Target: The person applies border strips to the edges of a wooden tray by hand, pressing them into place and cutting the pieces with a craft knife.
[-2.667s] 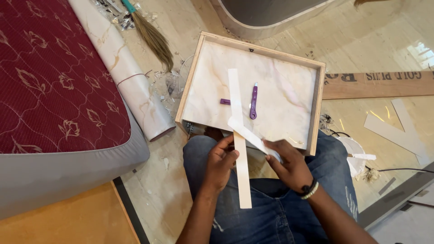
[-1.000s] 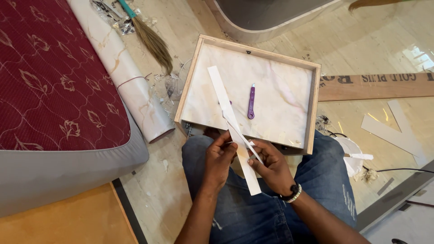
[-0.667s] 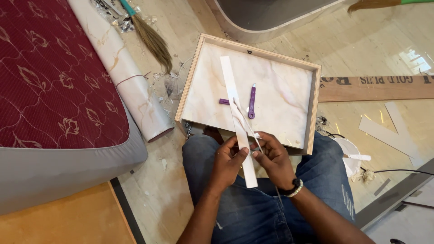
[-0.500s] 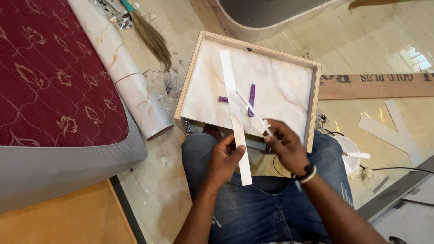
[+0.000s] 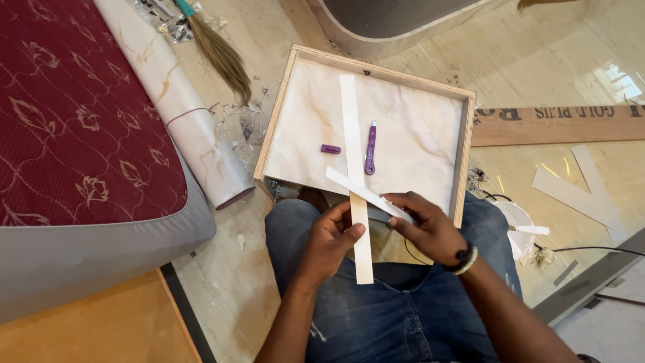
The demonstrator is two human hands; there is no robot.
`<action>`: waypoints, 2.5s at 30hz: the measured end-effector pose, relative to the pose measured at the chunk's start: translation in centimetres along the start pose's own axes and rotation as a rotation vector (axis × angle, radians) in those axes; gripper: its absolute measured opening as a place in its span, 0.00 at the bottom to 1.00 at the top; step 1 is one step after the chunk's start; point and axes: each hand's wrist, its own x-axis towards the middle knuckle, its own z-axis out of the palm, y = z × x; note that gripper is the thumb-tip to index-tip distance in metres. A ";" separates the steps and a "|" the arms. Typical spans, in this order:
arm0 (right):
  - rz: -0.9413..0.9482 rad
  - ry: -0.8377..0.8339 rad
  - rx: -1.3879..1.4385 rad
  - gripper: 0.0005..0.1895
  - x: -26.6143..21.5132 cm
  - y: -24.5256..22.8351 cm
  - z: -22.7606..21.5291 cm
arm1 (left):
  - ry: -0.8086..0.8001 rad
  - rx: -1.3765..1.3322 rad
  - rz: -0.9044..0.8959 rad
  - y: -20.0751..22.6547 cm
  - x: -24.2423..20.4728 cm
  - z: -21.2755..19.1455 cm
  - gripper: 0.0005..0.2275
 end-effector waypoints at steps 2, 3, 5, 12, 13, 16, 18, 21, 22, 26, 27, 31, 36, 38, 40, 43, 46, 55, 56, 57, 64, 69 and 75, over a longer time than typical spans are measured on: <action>0.005 0.083 -0.003 0.22 -0.7 0.8 1.6 | -0.042 -0.105 0.005 0.5 -0.2 0.0 0.25; 0.038 0.095 -0.035 0.22 -1.3 1.0 1.9 | -0.056 -0.141 0.018 0.7 -0.4 -0.1 0.26; 0.108 0.122 -0.096 0.24 -2.5 1.5 2.4 | -0.040 -0.191 0.037 0.9 -0.6 -0.4 0.27; 0.054 0.147 -0.110 0.21 -4.1 1.8 0.2 | 0.224 -0.069 0.103 -1.4 0.8 -1.2 0.20; -0.021 0.160 -0.087 0.20 -3.6 1.4 -0.4 | 0.250 -0.027 0.113 -1.5 0.8 -1.1 0.20; -0.051 0.158 0.060 0.19 -1.5 -0.1 -1.8 | 0.199 0.041 0.096 -1.4 0.6 -0.7 0.18; 0.039 0.148 0.048 0.18 0.4 -1.5 -2.3 | 0.169 0.090 0.066 -0.8 0.2 -0.3 0.18; 0.225 0.131 -0.074 0.18 2.1 -2.9 -2.3 | 0.135 0.110 0.043 0.2 0.0 0.0 0.19; 0.273 0.111 -0.051 0.19 2.2 -2.9 -2.2 | 0.128 0.104 0.033 0.3 -0.1 0.1 0.19; 0.147 0.003 -0.068 0.20 0.8 -2.1 -1.2 | 0.097 0.062 0.031 0.2 0.0 0.1 0.22; 0.093 -0.007 -0.036 0.20 0.5 -1.6 -0.9 | 0.094 0.058 0.029 0.1 -0.1 0.1 0.23; 0.012 0.046 0.083 0.20 -0.2 0.0 0.6 | 0.032 -0.023 0.057 0.4 -0.2 0.5 0.24; 0.068 0.164 -0.027 0.21 -2.9 1.5 2.9 | -0.091 -0.245 0.105 0.3 -0.5 -0.4 0.29; 0.074 0.187 -0.082 0.21 -4.5 2.0 3.2 | -0.060 -0.286 0.111 -0.5 -0.2 -0.8 0.30; 0.108 0.212 -0.072 0.21 -5.6 2.4 2.7 | 0.018 -0.280 0.109 -1.1 0.2 -1.0 0.29; 0.002 0.254 0.007 0.20 -5.4 2.3 0.9 | 0.120 -0.140 0.071 -1.1 0.4 -1.0 0.28; -0.080 0.284 -0.068 0.20 -4.2 1.1 -1.1 | 0.135 -0.007 0.025 -0.5 0.4 -0.3 0.27; 0.044 0.112 0.018 0.20 -0.3 -1.6 -0.5 | 0.032 -0.010 0.115 0.0 0.1 -0.1 0.26; -0.009 0.076 0.060 0.19 -0.6 -1.8 0.1 | 0.034 -0.013 0.109 0.0 0.1 -0.1 0.26; -0.001 0.077 0.043 0.19 -0.6 -1.7 0.5 | 0.036 -0.016 0.102 0.1 0.3 0.0 0.26; 0.005 0.228 -0.112 0.22 -2.8 -0.6 3.2 | 0.002 -0.203 0.105 0.2 -0.4 0.3 0.28; -0.017 0.241 -0.104 0.20 -5.3 0.3 3.5 | 0.061 -0.294 0.144 0.1 0.0 -0.6 0.29; -0.121 0.284 0.028 0.19 -4.9 -0.6 0.7 | 0.158 -0.191 0.115 -2.1 0.9 -0.7 0.21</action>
